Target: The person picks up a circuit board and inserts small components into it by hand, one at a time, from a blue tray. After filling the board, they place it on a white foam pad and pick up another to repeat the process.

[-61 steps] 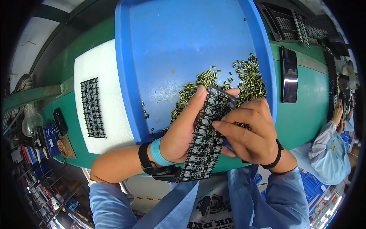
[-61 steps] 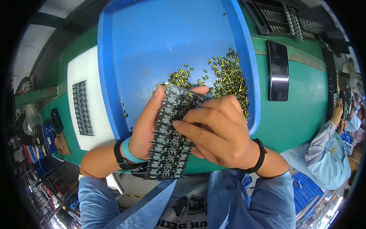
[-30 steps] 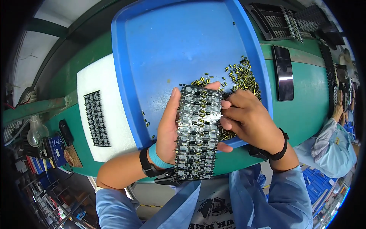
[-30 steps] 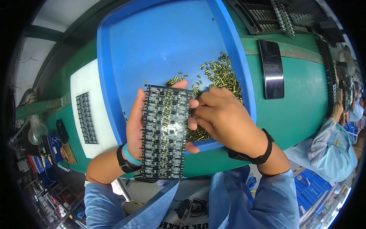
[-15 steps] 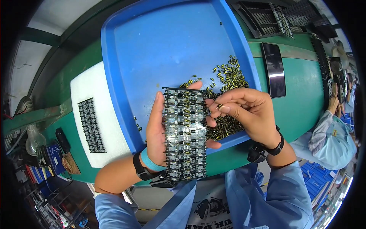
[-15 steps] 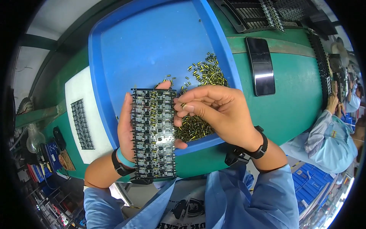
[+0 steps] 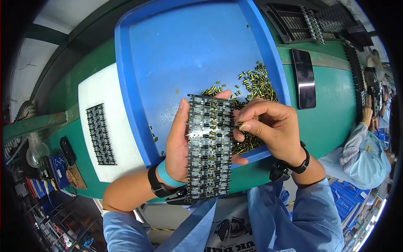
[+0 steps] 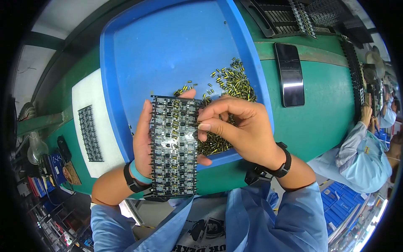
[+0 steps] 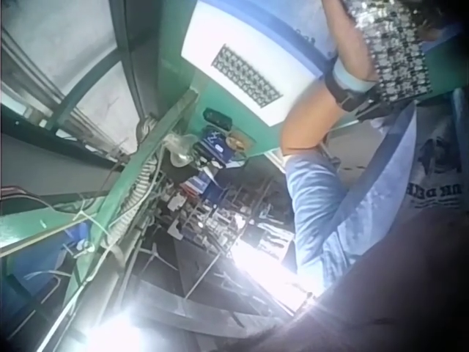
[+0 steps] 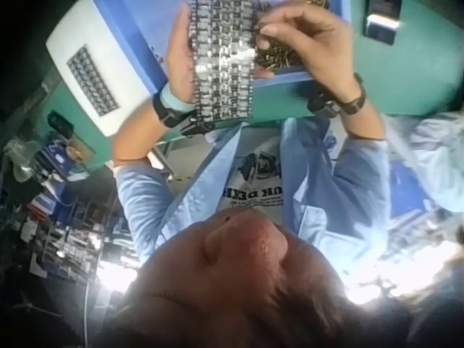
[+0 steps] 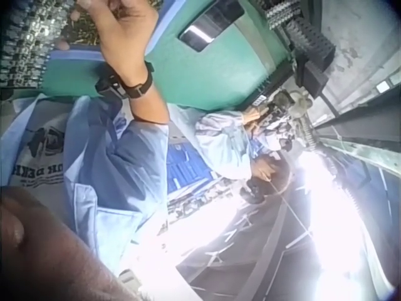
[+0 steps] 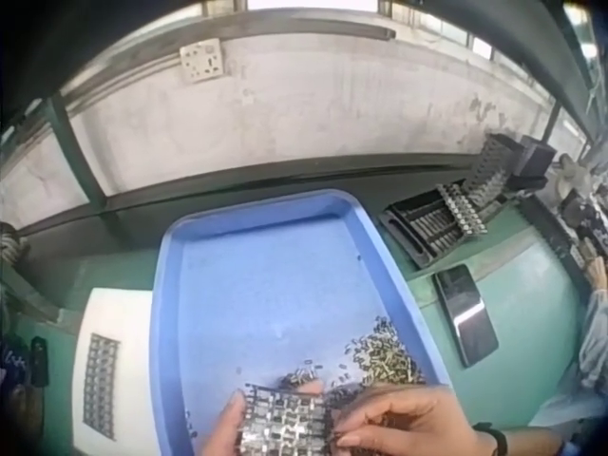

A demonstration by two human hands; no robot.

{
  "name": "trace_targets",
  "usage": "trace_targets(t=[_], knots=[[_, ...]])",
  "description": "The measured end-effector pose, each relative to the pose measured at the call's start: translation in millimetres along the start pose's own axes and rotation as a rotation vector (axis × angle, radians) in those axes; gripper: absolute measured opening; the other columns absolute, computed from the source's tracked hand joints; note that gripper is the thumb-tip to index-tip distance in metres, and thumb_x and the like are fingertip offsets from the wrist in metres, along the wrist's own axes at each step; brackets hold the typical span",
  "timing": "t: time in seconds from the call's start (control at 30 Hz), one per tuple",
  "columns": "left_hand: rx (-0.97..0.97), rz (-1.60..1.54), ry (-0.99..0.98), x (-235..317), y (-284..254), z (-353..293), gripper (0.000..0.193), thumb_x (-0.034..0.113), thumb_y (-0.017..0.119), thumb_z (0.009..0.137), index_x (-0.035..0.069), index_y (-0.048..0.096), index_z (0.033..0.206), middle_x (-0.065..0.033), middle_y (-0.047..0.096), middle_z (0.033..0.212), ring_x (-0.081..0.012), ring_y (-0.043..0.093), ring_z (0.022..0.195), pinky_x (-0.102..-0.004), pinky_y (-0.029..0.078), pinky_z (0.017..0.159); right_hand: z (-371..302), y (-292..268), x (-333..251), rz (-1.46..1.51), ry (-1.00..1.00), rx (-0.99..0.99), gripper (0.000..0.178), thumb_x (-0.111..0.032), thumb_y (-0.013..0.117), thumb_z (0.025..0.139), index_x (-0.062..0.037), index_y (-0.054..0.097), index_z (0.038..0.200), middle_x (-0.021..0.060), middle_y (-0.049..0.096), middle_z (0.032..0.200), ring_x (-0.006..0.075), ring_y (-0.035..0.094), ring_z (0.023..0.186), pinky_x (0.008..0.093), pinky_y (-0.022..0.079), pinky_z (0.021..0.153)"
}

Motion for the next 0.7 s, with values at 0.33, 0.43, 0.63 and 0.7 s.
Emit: trace_targets(t=[0.33, 0.43, 0.63, 0.7], knots=[[-0.014, -0.014, -0.01, -0.7, -1.8, -0.5, 0.083, 0.069, 0.024, 0.108, 0.011, 0.023, 0.168, -0.0211, 0.063, 0.134, -0.0323, 0.067, 0.117, -0.0689, 0.061, 0.091, -1.0, 6.2, -5.7, 0.068, 0.117, 0.002, 0.011, -0.005, 0.075, 0.099, 0.0004, 0.076, 0.108, 0.0021, 0.074, 0.093, 0.0049, 0.056, 0.082, 0.0258, 0.046, 0.075], [-0.004, -0.004, -0.006, -0.3, -0.7, -0.9, 0.083, 0.069, 0.024, 0.109, 0.011, 0.023, 0.168, -0.0209, 0.063, 0.133, -0.0318, 0.067, 0.117, -0.0699, 0.06, 0.09, -1.3, 4.5, -3.3, 0.011, 0.103, 0.001, 0.011, -0.005, 0.077, 0.096, -0.0009, 0.077, 0.106, 0.0028, 0.073, 0.093, 0.0082, 0.058, 0.084, 0.0278, 0.046, 0.076], [0.046, 0.1, -0.019, -1.5, 5.1, -1.5, 0.077, 0.068, 0.029, 0.109, 0.013, 0.038, 0.163, -0.0125, 0.063, 0.138, -0.0275, 0.068, 0.114, -0.0576, 0.063, 0.094, 2.6, 13.5, -15.8, -0.491, -0.365, -0.071, 0.017, -0.004, 0.084, 0.085, -0.0046, 0.078, 0.101, 0.0047, 0.07, 0.093, 0.0187, 0.06, 0.084, 0.0328, 0.046, 0.076], [0.035, 0.116, -0.01, -3.7, 6.9, -0.5, 0.076, 0.067, 0.029, 0.11, 0.012, 0.04, 0.162, -0.012, 0.063, 0.137, -0.0266, 0.069, 0.114, -0.0543, 0.063, 0.095, -1.4, 20.7, -19.9, -0.569, -0.46, -0.096, 0.022, -0.006, 0.087, 0.079, -0.0063, 0.079, 0.099, 0.0054, 0.068, 0.094, 0.0238, 0.059, 0.085, 0.0355, 0.045, 0.076]])
Point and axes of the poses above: each hand's wrist, its own z-axis towards the middle knuckle, its own y-axis out of the palm, x = y × z, the point moved 1 cm from there along z, towards the middle knuckle
